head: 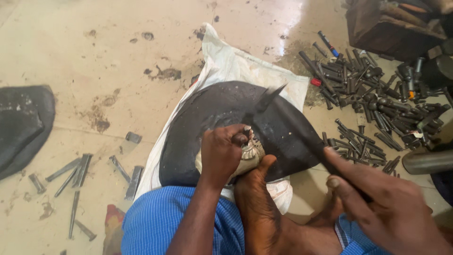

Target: The person sits on the floor and uses a hammer and chisel to shape a small metal object placed on a curved anvil. They repeatedly strike the chisel to refine the object's surface while holding it with their left hand.

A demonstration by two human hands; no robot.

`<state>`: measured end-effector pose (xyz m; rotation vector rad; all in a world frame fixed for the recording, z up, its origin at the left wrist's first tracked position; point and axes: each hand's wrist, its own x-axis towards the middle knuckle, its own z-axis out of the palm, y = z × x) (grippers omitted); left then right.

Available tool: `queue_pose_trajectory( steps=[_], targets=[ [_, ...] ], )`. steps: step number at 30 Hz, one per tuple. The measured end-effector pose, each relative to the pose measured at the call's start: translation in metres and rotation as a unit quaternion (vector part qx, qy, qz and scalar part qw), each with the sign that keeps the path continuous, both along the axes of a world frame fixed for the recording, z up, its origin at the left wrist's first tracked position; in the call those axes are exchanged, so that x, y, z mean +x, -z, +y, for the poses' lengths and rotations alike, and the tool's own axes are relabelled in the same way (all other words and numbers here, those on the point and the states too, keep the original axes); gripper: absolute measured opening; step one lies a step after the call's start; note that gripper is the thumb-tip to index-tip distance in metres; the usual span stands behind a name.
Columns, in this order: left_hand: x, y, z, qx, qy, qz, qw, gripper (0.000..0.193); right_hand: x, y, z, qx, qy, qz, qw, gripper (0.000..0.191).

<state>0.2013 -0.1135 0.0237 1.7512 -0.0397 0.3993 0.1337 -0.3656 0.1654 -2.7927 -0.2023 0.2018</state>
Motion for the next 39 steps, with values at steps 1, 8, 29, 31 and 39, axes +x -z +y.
queue_pose_trajectory(
  steps=[1,8,29,31,39],
  targets=[
    [0.0,0.0,0.0,-0.002,-0.008,-0.007,1.0,0.024,-0.002,0.0,-0.002,0.033,-0.006,-0.024,0.999,0.057],
    [0.002,-0.001,0.005,-0.059,-0.034,0.099,0.993,0.018,-0.001,-0.003,-0.009,0.089,0.024,-0.067,0.993,0.056],
    [0.004,-0.004,0.002,-0.035,-0.016,0.053,0.998,0.024,0.012,-0.016,-0.005,0.084,0.001,-0.105,0.991,0.056],
    [0.004,-0.004,0.002,-0.022,-0.018,0.052,0.998,0.024,0.011,-0.02,-0.003,0.06,0.024,-0.1,0.993,0.054],
    [0.001,-0.001,0.001,0.022,-0.019,0.029,0.999,0.021,0.014,-0.033,0.029,-0.068,0.036,0.033,0.996,0.053]
  ],
)
